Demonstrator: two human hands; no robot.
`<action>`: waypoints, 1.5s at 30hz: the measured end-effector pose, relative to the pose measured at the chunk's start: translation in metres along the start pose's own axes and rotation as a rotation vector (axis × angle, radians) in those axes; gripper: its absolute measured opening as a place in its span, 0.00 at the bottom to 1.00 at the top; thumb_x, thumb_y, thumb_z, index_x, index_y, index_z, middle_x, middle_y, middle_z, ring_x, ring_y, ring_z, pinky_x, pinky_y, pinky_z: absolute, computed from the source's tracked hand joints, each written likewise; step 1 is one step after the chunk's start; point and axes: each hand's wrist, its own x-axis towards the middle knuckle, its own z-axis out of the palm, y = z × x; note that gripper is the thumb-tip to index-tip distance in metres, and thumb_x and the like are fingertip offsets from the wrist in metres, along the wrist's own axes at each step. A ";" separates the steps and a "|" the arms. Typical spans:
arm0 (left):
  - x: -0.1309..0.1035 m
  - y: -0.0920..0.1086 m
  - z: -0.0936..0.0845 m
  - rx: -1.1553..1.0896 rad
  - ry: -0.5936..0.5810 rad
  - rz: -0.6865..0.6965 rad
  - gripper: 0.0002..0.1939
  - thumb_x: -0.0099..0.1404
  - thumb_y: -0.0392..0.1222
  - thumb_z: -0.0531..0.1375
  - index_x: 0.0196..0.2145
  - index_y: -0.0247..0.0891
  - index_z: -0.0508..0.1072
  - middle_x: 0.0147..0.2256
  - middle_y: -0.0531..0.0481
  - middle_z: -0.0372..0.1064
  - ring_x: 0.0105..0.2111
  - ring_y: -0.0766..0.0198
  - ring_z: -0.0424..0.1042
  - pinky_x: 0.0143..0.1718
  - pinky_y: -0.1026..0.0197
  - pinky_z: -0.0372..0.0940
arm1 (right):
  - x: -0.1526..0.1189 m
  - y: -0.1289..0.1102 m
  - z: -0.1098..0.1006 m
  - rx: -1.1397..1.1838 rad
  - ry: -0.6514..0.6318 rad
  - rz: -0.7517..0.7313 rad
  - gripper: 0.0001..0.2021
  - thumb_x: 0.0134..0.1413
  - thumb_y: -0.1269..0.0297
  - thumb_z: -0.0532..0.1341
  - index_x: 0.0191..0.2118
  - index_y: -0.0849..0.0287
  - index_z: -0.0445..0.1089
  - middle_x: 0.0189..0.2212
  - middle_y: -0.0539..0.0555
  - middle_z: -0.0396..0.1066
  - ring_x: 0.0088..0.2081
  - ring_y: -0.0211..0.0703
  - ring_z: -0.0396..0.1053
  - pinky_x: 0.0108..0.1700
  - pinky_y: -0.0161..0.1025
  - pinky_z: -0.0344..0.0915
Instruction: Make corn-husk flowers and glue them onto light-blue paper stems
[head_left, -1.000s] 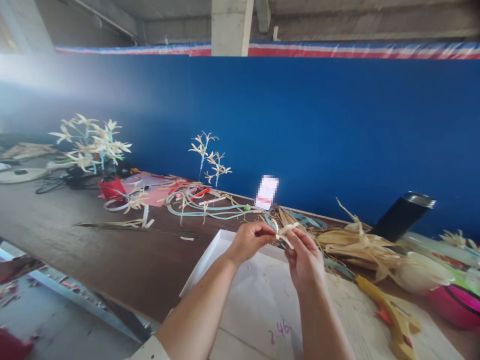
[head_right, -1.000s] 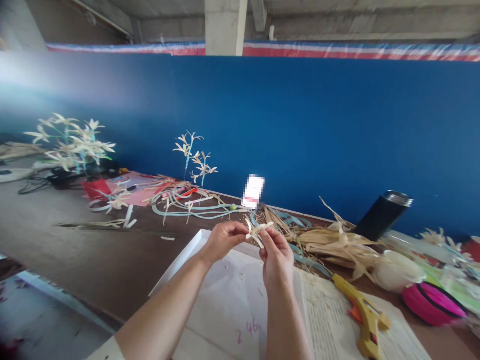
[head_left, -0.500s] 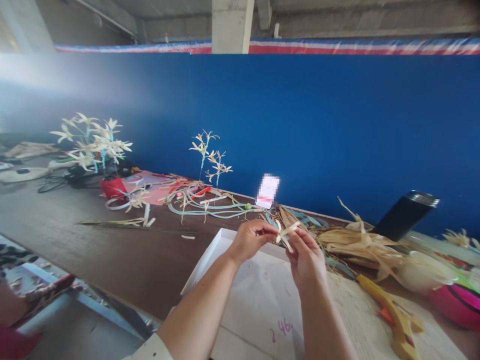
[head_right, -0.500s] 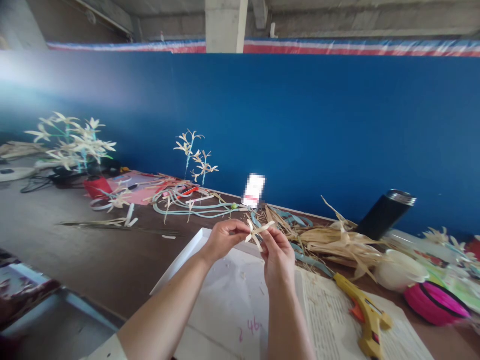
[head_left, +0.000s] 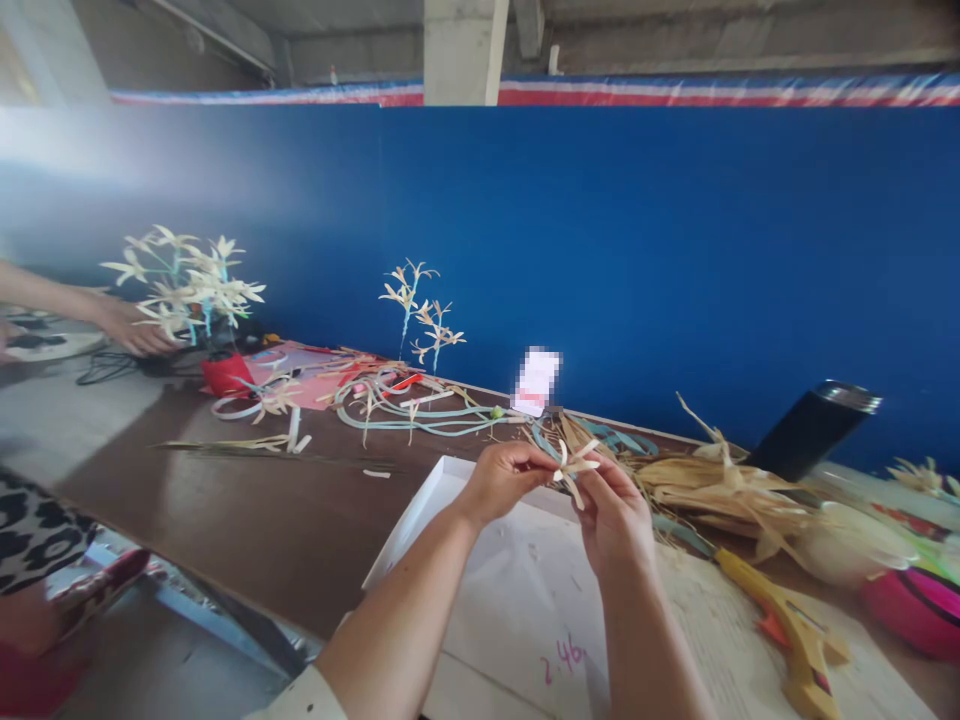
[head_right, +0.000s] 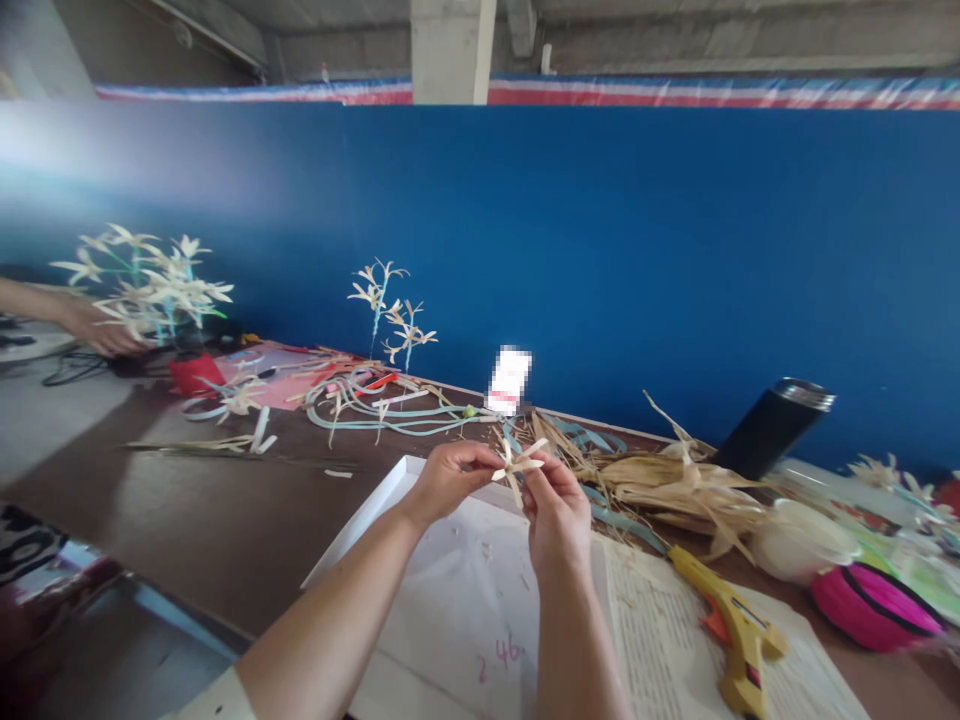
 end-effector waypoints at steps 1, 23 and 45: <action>0.000 0.001 0.000 -0.001 0.000 -0.003 0.07 0.54 0.39 0.64 0.32 0.36 0.79 0.31 0.48 0.75 0.32 0.65 0.72 0.34 0.66 0.64 | 0.000 0.000 0.000 0.000 -0.002 0.003 0.14 0.38 0.62 0.71 0.34 0.59 0.74 0.22 0.48 0.65 0.18 0.26 0.48 0.19 0.28 0.45; 0.000 0.001 0.000 0.035 0.014 -0.025 0.07 0.54 0.39 0.64 0.32 0.36 0.79 0.32 0.48 0.75 0.33 0.64 0.72 0.35 0.66 0.64 | -0.003 -0.002 0.002 -0.060 -0.034 0.016 0.12 0.37 0.61 0.71 0.29 0.58 0.71 0.30 0.50 0.69 0.22 0.29 0.54 0.19 0.27 0.46; 0.000 0.000 -0.002 0.013 -0.008 0.017 0.08 0.55 0.42 0.64 0.32 0.36 0.79 0.31 0.47 0.74 0.33 0.64 0.72 0.35 0.66 0.64 | -0.002 -0.002 -0.001 -0.093 0.010 0.077 0.12 0.36 0.60 0.71 0.27 0.59 0.70 0.19 0.46 0.62 0.18 0.29 0.51 0.18 0.28 0.46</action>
